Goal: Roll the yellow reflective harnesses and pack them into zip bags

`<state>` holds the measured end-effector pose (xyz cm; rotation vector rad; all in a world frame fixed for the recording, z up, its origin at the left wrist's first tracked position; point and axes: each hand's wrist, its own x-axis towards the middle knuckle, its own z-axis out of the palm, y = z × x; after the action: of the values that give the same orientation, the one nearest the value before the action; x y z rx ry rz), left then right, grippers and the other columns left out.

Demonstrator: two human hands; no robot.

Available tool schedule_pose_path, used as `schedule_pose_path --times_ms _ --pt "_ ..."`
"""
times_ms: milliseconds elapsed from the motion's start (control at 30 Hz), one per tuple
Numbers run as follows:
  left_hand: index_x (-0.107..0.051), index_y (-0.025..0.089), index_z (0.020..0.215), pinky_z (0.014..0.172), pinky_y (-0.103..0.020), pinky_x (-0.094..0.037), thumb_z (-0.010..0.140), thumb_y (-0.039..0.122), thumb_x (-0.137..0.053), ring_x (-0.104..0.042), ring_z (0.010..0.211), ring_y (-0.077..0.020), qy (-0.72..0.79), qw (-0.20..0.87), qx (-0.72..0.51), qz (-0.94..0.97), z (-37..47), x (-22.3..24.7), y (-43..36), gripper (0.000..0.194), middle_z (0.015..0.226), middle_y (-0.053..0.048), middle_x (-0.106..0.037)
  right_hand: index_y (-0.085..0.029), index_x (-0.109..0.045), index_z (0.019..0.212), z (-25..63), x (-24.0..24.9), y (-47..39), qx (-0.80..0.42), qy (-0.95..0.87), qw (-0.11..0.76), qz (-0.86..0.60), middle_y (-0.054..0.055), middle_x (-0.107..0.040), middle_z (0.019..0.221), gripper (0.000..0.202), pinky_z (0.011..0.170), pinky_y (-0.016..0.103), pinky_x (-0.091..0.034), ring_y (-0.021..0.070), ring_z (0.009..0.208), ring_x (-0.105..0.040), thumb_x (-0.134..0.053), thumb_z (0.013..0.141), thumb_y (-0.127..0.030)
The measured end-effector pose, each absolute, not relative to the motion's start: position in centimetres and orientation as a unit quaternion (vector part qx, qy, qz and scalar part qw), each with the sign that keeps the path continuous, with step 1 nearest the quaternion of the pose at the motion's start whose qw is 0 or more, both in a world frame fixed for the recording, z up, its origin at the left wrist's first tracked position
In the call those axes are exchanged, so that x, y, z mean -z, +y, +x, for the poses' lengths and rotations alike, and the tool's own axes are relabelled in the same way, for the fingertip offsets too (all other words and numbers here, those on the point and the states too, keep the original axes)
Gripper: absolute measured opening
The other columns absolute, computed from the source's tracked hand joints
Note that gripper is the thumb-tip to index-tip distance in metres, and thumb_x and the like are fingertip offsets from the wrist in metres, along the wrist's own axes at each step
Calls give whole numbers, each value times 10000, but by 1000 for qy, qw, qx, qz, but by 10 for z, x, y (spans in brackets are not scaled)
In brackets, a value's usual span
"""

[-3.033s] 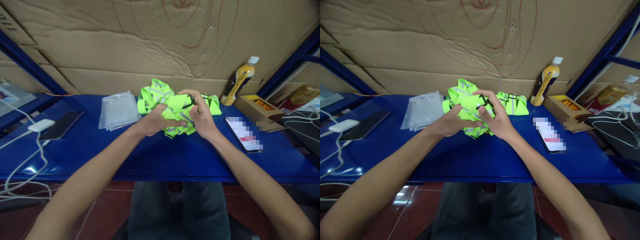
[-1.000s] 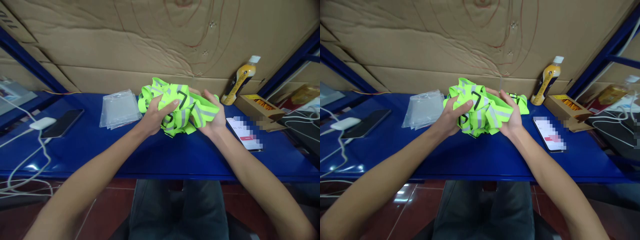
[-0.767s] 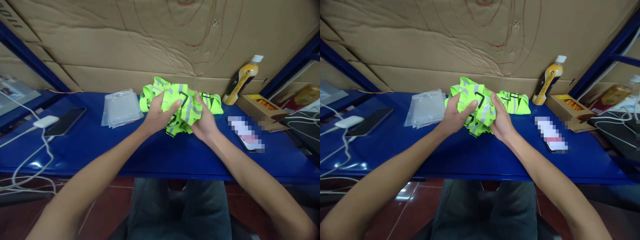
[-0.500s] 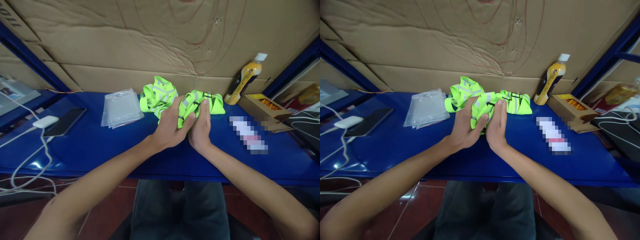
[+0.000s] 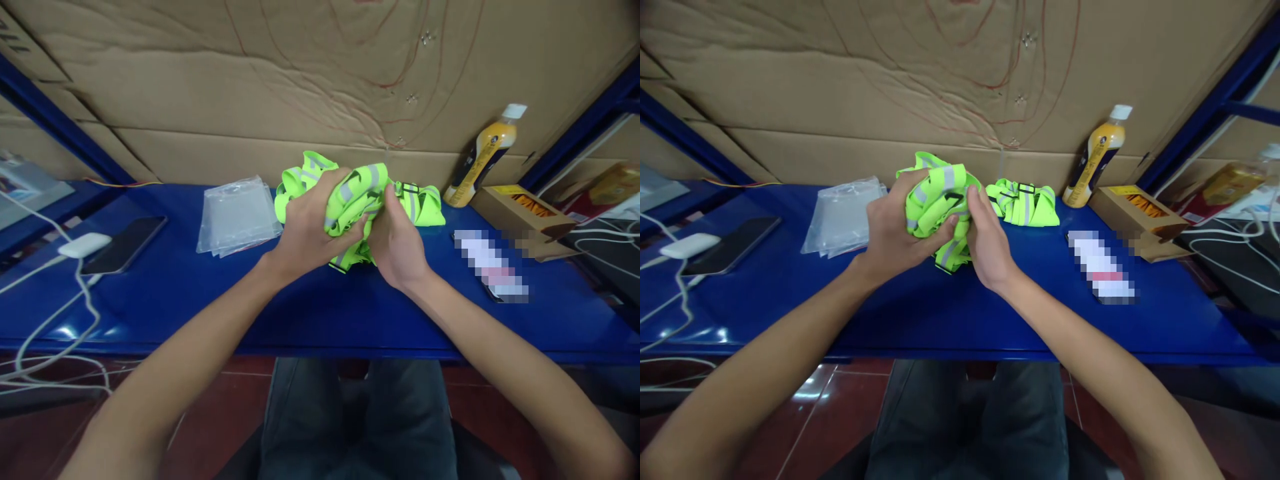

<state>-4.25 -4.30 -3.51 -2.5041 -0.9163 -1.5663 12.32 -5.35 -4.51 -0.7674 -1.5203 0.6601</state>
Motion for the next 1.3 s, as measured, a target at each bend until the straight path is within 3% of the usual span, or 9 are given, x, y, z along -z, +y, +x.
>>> schedule_pose_path --times_ms 133,333,533,600,733,867,1033,1133,1300 --pt "-461 183 1502 1045 -505 -572 1023 525 -637 -669 1252 -350 -240 165 420 -860 -48 35 -37 614 1354 -186 -674 -245 -735 1040 141 21 -55 -449 -631 555 -303 72 -775 1026 682 1099 531 -570 285 1290 -680 -318 1050 -784" --pt "-556 140 1417 1090 -649 -496 1047 441 -561 -592 1312 -427 -220 220 352 -883 -32 47 -40 477 1469 -249 -597 -229 -743 998 147 22 -56 -577 -586 487 -295 68 -778 920 670 1019 508 -628 290 1165 -735 -473 976 -842" --pt "-524 196 1440 1110 -646 -490 833 830 -641 -623 1309 -451 -181 233 419 -859 -33 49 -45 885 1477 -214 -608 -241 -744 1008 143 39 -54 -620 -577 468 -254 68 -773 872 669 927 458 -668 292 1101 -761 -637 851 -882" --pt "-488 196 1461 1148 -645 -466 811 885 -609 -595 1364 -460 -168 225 432 -857 -33 46 -50 954 1508 -231 -583 -252 -742 1029 143 41 -55 -627 -576 465 -242 58 -773 859 633 906 455 -672 290 1055 -772 -740 798 -841" --pt "-367 203 1580 1265 -648 -354 905 762 -600 -407 1567 -425 -146 144 461 -863 -31 33 -62 907 1653 -268 -419 -260 -737 1044 143 43 -58 -652 -563 453 -231 54 -784 882 544 902 479 -675 298 1006 -781 -854 753 -705" --pt "-208 279 1694 1290 -632 -347 1013 718 -480 -340 1630 -373 -87 6 457 -885 -30 28 -64 855 1732 -192 -351 -238 -733 1065 141 49 -58 -668 -520 466 -259 49 -798 974 406 930 474 -671 278 954 -793 -899 731 -399" --pt "-450 375 1520 1242 -530 -469 1052 712 -405 -531 1504 -325 -141 -224 582 -769 -30 29 -58 578 1661 -79 -456 -254 -737 1138 132 54 -54 -661 -497 502 -254 36 -813 1071 480 928 440 -671 267 1006 -787 -885 683 -280" --pt "-497 381 1386 1172 -492 -529 1076 725 -240 -584 1449 -290 -238 -204 638 -704 -33 25 -56 530 1571 -65 -551 -265 -745 1172 127 52 -56 -671 -467 514 -260 34 -816 1117 547 937 429 -669 277 1065 -779 -914 652 -269" --pt "-689 220 1069 1005 -430 -542 1119 485 -420 -719 1051 -246 -349 -90 572 -737 -38 22 -47 380 1089 -82 -762 -265 -759 1173 130 50 -61 -674 -472 515 -242 30 -813 1126 530 1009 407 -641 266 1113 -768 -937 674 -258"
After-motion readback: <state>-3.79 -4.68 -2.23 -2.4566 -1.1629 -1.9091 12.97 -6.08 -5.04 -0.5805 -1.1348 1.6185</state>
